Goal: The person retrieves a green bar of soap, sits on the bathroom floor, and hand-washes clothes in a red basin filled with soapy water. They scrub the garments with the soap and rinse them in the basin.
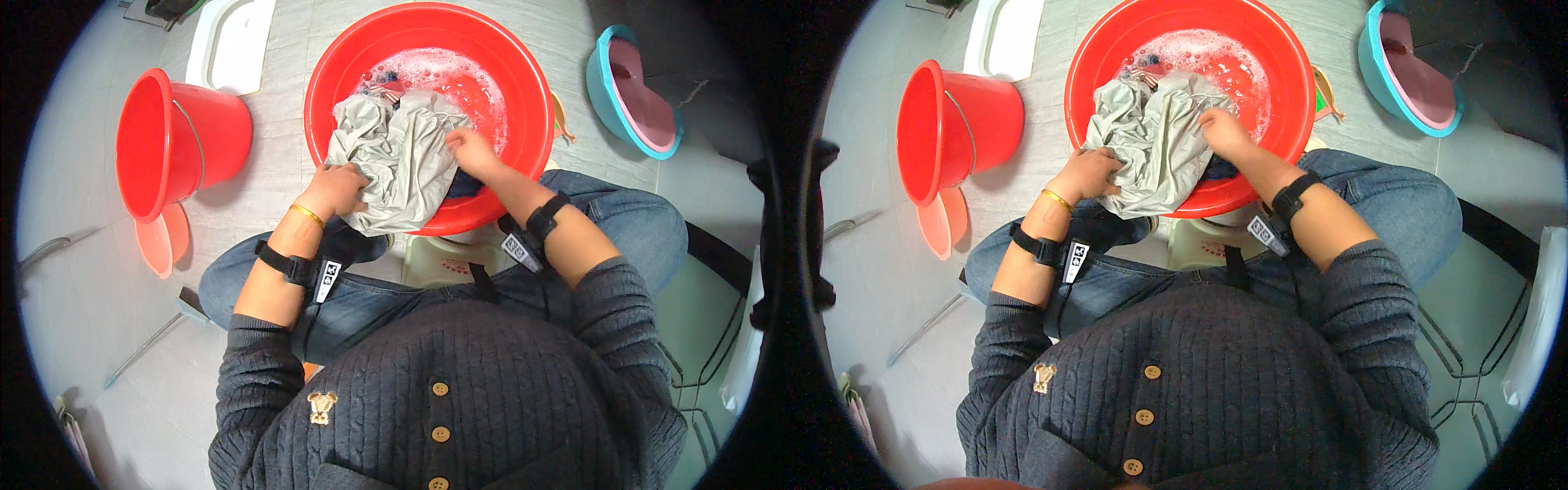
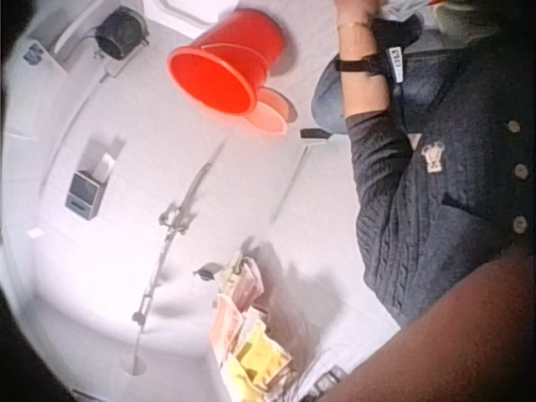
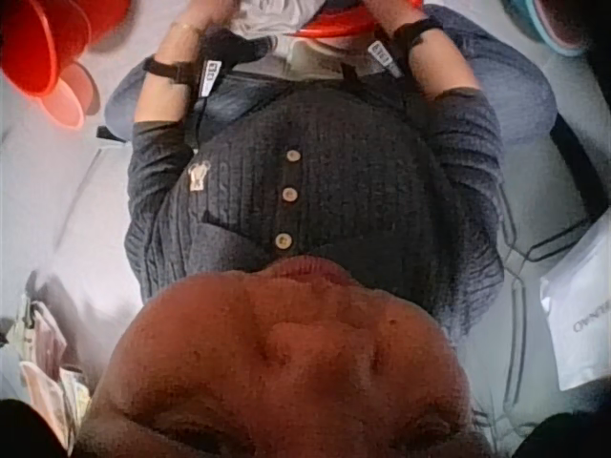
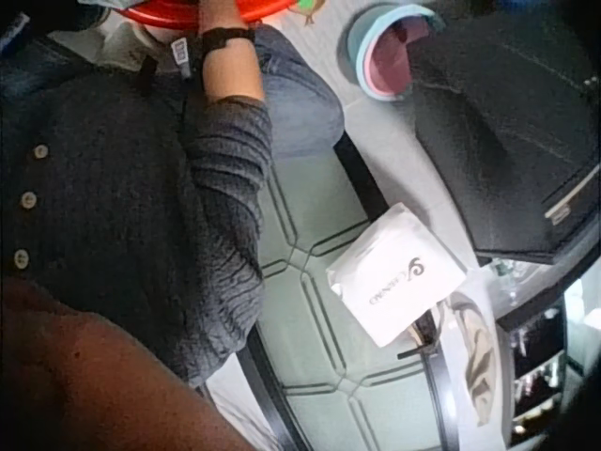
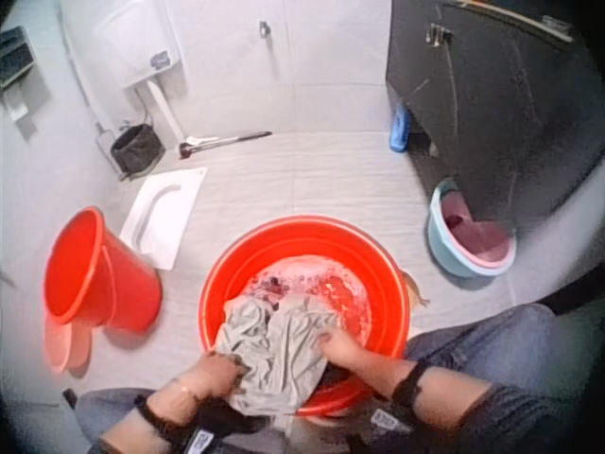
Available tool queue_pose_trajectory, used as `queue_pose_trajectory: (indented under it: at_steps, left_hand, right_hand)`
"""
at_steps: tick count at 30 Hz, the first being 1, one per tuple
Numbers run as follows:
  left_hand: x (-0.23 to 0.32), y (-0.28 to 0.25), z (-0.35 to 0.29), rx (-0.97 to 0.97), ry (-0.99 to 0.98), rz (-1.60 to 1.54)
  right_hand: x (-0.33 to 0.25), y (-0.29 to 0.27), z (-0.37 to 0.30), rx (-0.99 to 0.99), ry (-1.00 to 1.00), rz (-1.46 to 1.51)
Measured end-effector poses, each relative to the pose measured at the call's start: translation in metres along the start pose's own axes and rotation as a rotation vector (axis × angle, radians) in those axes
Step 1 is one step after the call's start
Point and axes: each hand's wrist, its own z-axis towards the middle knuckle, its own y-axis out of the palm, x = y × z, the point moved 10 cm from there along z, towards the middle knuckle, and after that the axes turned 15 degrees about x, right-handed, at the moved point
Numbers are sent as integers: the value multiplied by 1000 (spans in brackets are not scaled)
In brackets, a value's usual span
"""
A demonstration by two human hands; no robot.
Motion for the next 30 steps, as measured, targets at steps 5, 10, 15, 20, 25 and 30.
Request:
queue_pose_trajectory:
  at_steps: [5,10,15,20,25,30]
  left_hand:
    - [-12,1,5,23,-74,-31]
    - [-36,-36,-4,216,-205,-109]
    - [-21,-87,-5,484,-203,-214]
    - [51,-155,-2,859,198,-400]
    - [68,-166,-7,755,235,-220]
    - [87,-187,-38,880,382,-137]
  right_hand:
    - [34,13,45,121,127,93]
    - [0,38,36,-113,140,122]
    - [-102,-15,16,7,-220,264]
    - [-216,-49,-66,-99,-792,14]
    - [-222,-72,-113,-151,-795,-264]
    - [-213,-73,-113,-181,-813,-405]
